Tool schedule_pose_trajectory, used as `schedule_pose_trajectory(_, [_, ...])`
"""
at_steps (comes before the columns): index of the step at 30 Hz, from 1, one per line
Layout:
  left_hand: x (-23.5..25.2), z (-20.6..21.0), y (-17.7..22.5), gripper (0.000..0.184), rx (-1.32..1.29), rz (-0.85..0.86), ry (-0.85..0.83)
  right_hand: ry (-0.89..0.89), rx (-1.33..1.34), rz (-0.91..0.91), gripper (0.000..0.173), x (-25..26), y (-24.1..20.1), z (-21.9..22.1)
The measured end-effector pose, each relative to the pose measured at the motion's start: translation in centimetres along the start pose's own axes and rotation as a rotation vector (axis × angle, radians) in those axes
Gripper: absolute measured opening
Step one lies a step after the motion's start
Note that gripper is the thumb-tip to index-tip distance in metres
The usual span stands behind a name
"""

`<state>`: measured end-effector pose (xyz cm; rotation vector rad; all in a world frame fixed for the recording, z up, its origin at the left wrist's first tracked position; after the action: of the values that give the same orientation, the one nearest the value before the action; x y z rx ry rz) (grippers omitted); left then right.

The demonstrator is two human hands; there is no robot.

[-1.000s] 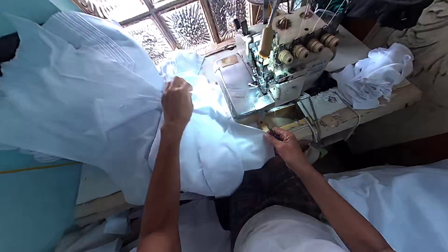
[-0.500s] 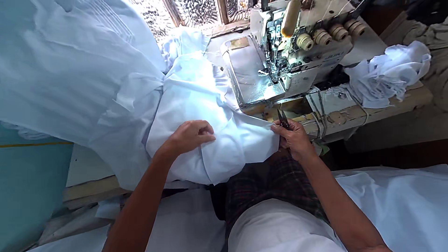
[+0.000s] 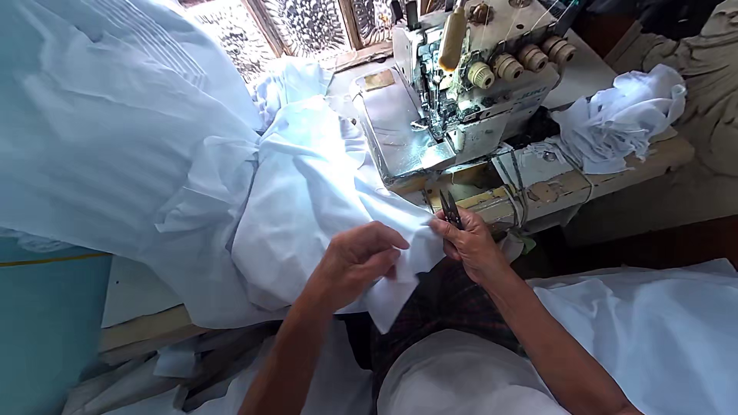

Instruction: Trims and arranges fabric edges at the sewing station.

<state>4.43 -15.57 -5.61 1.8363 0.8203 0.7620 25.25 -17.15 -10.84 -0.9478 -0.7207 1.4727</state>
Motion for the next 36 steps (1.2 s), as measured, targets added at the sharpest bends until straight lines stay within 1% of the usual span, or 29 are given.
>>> schedule_pose_trajectory(2, [1.0,0.9,0.0,0.023,-0.005,0.095,0.008,-0.016,0.061,-0.020,0.011,-0.5,-0.7,0.4])
schedule_pose_trajectory(4, [2.0,1.7,0.3,0.025,0.155,0.141,0.076,-0.004,0.053,-0.053,0.011,-0.6,-1.4,0.2])
schedule_pose_trajectory(6, [2.7,2.3,0.5,0.017,0.395,0.219,0.188,0.014,0.028,-0.076,0.010,-0.4,-1.7,-0.3])
schedule_pose_trajectory(8, [3.1,2.7,0.6,0.010,0.572,0.292,0.294,0.029,0.020,-0.072,0.010,-0.2,-1.6,-0.7])
schedule_pose_trajectory(9, [3.2,2.8,0.6,0.011,0.616,0.316,0.333,0.035,0.017,-0.073,0.010,-0.2,-1.5,-0.9])
schedule_pose_trajectory(11, [3.2,2.8,0.9,0.014,0.648,0.339,0.335,0.044,0.008,-0.079,0.009,-0.1,-1.1,-0.9])
schedule_pose_trajectory(16, [2.3,3.2,1.7,0.017,0.552,0.368,0.189,0.048,0.067,-0.061,0.007,-0.3,-0.9,-0.2])
schedule_pose_trajectory(18, [2.4,3.4,1.5,0.014,0.497,0.354,0.204,0.030,0.136,-0.036,0.009,-0.6,-1.1,0.4])
schedule_pose_trajectory(21, [3.0,3.3,0.5,0.010,0.463,0.312,0.281,-0.005,0.183,-0.015,0.016,-1.0,-1.1,1.0])
schedule_pose_trajectory(26, [3.7,3.4,-0.4,0.006,0.401,0.244,0.328,-0.014,0.128,-0.024,0.019,-0.9,-0.9,0.9])
schedule_pose_trajectory(33, [4.0,3.4,-1.3,0.003,0.330,0.191,0.345,-0.013,0.104,-0.009,0.018,-0.7,-0.7,0.7])
schedule_pose_trajectory(36, [3.9,3.4,-1.9,0.005,0.292,0.136,0.331,-0.032,0.067,-0.023,0.019,-0.5,-0.6,0.5])
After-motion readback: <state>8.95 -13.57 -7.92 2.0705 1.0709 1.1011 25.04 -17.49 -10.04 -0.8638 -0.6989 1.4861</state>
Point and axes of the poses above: each hand's wrist, its own x-axis towards the middle knuckle, its own z-axis out of the palm, y = z × x, the point moved 2 cm from there along x, towards the middle knuckle, and after that the axes turned 14 degrees about x, right-handed, at the moved point
